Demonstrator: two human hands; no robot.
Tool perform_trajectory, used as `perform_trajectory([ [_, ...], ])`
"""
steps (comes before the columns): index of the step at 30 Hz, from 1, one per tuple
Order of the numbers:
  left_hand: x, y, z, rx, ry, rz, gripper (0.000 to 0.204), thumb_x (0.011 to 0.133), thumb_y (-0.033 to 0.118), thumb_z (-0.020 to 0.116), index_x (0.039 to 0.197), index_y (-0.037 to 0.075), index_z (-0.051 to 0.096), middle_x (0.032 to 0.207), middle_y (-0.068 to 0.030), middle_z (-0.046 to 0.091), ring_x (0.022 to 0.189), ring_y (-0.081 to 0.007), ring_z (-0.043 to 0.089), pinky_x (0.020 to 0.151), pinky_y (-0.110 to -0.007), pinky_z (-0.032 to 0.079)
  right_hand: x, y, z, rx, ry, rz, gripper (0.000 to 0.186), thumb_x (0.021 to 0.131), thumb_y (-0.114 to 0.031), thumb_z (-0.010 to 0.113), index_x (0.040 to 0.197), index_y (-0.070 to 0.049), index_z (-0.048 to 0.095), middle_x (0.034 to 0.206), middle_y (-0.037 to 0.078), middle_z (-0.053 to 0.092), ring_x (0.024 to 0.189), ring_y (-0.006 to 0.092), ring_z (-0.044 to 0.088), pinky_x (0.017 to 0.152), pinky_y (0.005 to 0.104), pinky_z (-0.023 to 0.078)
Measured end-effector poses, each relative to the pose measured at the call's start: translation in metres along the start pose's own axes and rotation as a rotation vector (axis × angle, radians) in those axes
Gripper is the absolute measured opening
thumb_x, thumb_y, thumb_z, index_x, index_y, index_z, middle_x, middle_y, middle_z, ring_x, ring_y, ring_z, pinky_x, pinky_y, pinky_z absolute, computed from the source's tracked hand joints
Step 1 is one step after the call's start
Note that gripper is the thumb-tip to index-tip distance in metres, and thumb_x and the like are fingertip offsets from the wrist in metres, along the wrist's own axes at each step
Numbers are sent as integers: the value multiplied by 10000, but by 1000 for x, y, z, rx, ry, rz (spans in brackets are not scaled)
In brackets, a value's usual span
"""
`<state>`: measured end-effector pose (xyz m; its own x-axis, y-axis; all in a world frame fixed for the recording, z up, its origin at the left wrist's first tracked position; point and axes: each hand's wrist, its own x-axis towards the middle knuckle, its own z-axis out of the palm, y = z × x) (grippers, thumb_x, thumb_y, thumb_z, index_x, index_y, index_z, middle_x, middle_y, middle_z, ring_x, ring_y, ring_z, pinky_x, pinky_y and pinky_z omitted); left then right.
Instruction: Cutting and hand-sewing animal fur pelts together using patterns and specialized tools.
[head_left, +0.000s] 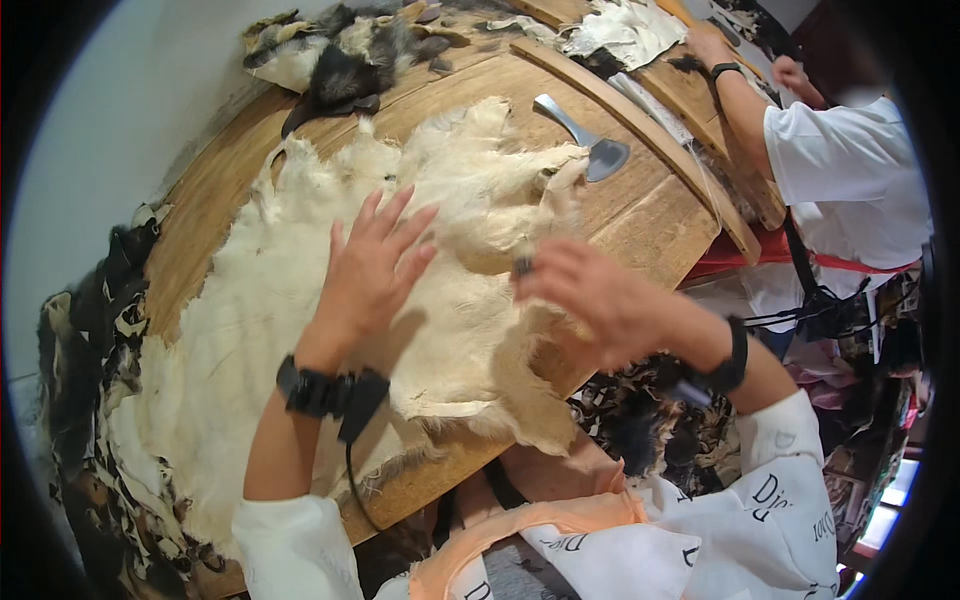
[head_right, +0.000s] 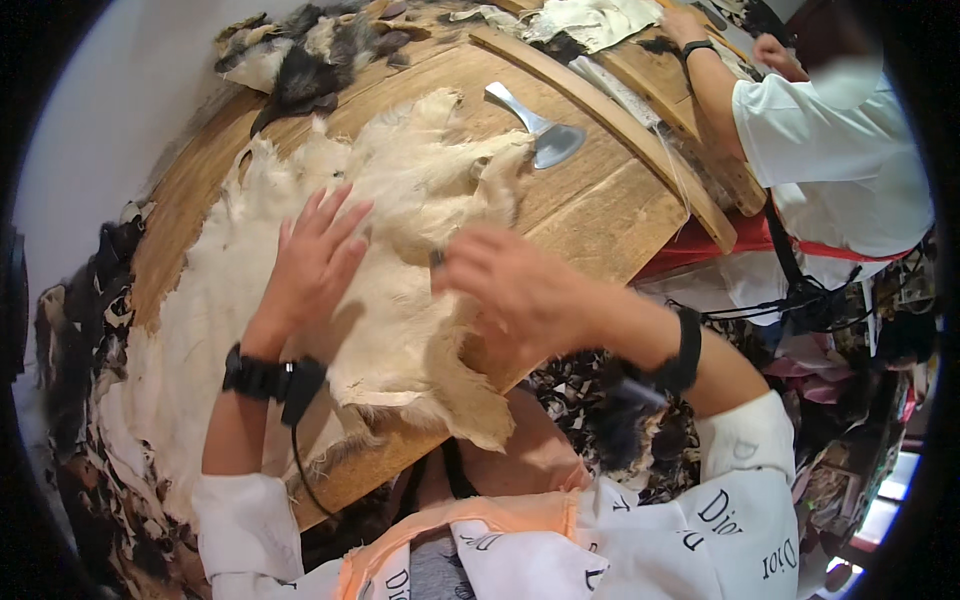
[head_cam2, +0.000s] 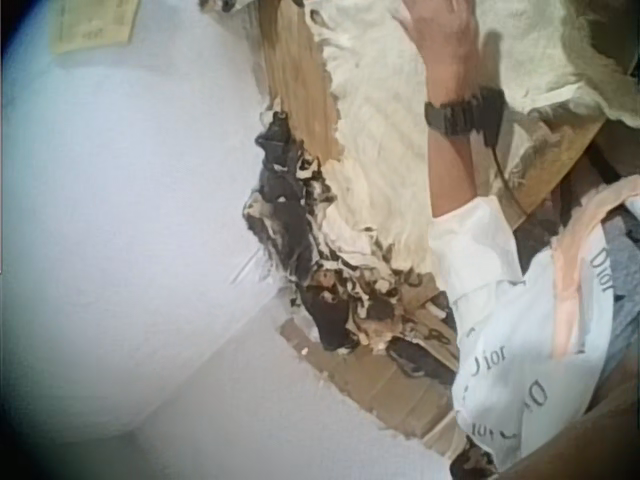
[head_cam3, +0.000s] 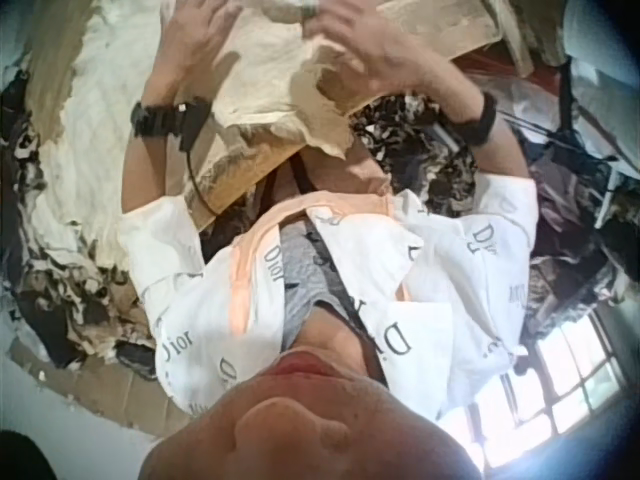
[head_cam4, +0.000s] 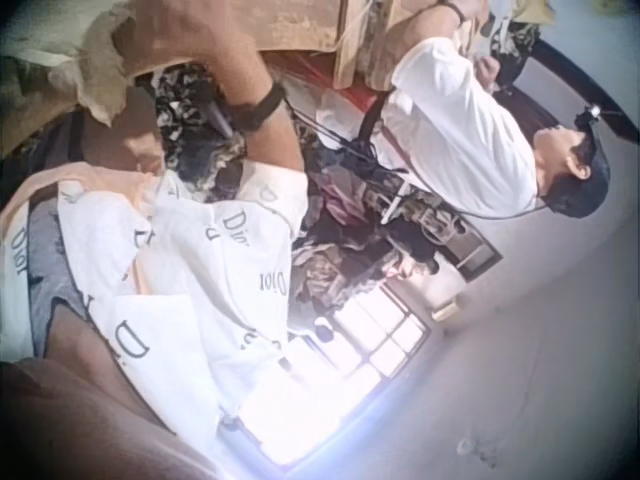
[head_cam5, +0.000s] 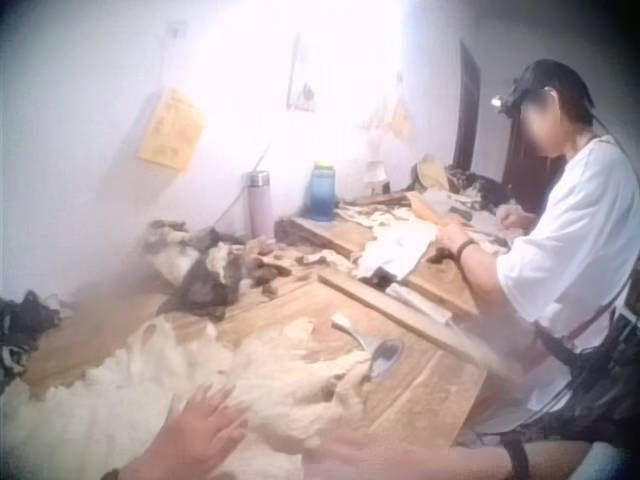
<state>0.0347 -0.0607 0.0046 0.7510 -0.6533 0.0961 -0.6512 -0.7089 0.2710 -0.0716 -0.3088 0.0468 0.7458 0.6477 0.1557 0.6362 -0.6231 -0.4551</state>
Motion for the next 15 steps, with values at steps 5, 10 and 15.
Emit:
perform_trajectory([
  [5, 43, -14, 16, 1, -78, 97, 429, 914, 389, 408, 1310, 227, 437, 1421, -46, 324, 1327, -296, 233, 1038, -562, 136, -11, -4, 31, -133, 99, -72, 216, 669, -105, 583, 866, -72, 500, 877, 60, 477, 898, 243, 467, 793, 341, 401],
  [10, 46, -21, 26, 18, -38, 79, 495, 881, 457, 435, 1321, 232, 421, 1423, -38, 322, 1321, -289, 249, 1046, -542, 151, -12, 11, 35, 91, 16, 21, 127, 717, -87, 538, 834, -65, 497, 846, 65, 473, 851, 232, 465, 734, 317, 408],
  [15, 47, -25, 32, 44, 4, 77, 558, 862, 524, 432, 1324, 211, 420, 1413, -36, 339, 1318, -285, 255, 1051, -526, 160, -25, 4, 39, 186, -120, 37, 132, 708, -76, 535, 828, -53, 486, 819, 77, 444, 794, 235, 448, 693, 310, 401],
])
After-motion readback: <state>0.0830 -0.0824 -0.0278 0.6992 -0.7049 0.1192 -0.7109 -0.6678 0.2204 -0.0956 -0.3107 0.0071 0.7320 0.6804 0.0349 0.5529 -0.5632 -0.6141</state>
